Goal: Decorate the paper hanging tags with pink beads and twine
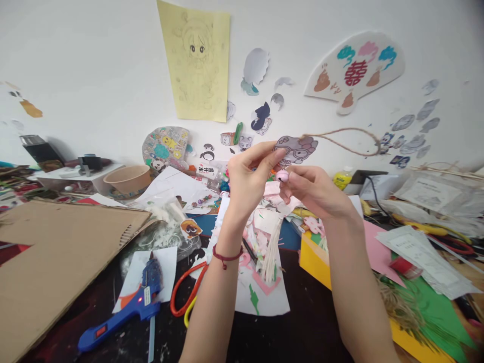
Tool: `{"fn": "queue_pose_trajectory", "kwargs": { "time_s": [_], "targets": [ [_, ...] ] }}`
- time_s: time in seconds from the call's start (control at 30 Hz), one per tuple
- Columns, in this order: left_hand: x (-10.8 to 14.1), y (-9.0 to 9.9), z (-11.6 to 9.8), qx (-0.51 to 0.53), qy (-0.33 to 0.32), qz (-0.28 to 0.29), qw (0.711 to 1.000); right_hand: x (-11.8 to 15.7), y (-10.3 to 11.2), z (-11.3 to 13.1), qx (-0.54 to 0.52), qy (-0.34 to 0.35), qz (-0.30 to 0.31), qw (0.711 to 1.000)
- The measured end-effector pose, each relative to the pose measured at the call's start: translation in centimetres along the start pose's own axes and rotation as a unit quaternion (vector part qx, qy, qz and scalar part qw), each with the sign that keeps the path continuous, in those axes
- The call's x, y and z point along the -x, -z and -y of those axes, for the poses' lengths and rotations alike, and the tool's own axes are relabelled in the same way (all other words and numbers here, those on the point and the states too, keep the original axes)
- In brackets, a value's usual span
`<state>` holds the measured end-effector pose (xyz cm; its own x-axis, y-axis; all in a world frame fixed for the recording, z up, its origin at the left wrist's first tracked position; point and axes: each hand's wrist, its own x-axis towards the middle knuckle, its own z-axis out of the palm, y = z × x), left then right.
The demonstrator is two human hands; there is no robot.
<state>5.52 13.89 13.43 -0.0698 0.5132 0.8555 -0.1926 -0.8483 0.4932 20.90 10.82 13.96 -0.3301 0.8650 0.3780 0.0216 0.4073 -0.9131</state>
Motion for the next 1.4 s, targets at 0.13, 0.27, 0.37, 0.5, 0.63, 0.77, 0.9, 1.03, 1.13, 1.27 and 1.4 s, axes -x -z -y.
{"fn": "queue_pose_trajectory", "kwargs": {
  "time_s": [0.13, 0.27, 0.37, 0.5, 0.63, 0.77, 0.9, 1.03, 1.13, 1.27, 1.4],
  "targets": [
    [0.2, -0.1, -0.5, -0.04, -0.034, -0.001, 0.999, 0.1, -0.2, 0.2, 0.013, 0.015, -0.045, 0.999],
    [0.4, -0.6, -0.5, -0.082, -0.094, -0.019, 0.992, 0.3, -0.3, 0.3, -0.008, 0.03, -0.075, 0.997],
    [0.5, -1.0, -0.2, -0.107, -0.138, -0.028, 0.984, 0.4, -0.4, 0.3, -0.025, 0.035, -0.079, 0.996],
    [0.7, -1.2, 0.3, -0.156, -0.178, -0.052, 0.97, 0.4, -0.7, 0.3, 0.005, 0.051, -0.102, 0.993],
    [0.8, -1.5, 0.7, -0.176, -0.231, -0.077, 0.954, 0.6, -1.2, 0.7, 0.04, 0.087, -0.128, 0.987],
    [0.7, -1.7, 0.5, -0.158, -0.247, -0.101, 0.951, 1.1, -1.7, 1.4, 0.084, 0.105, -0.148, 0.98],
    [0.6, -1.6, 0.2, -0.111, -0.196, -0.119, 0.967, 1.5, -2.0, 1.7, 0.115, 0.12, -0.169, 0.971],
    [0.7, -1.6, 0.1, -0.065, -0.158, -0.124, 0.977, 1.5, -2.0, 1.6, 0.103, 0.133, -0.171, 0.971],
    [0.7, -1.6, 0.1, -0.061, -0.159, -0.119, 0.978, 1.6, -2.1, 1.6, 0.082, 0.124, -0.162, 0.976],
    [0.8, -1.6, -0.1, -0.05, -0.166, -0.099, 0.98, 1.8, -2.2, 1.9, 0.081, 0.112, -0.163, 0.977],
    [0.8, -1.5, -0.6, -0.032, -0.152, -0.091, 0.984, 1.9, -2.4, 1.9, 0.11, 0.12, -0.19, 0.968]
  ]
}}
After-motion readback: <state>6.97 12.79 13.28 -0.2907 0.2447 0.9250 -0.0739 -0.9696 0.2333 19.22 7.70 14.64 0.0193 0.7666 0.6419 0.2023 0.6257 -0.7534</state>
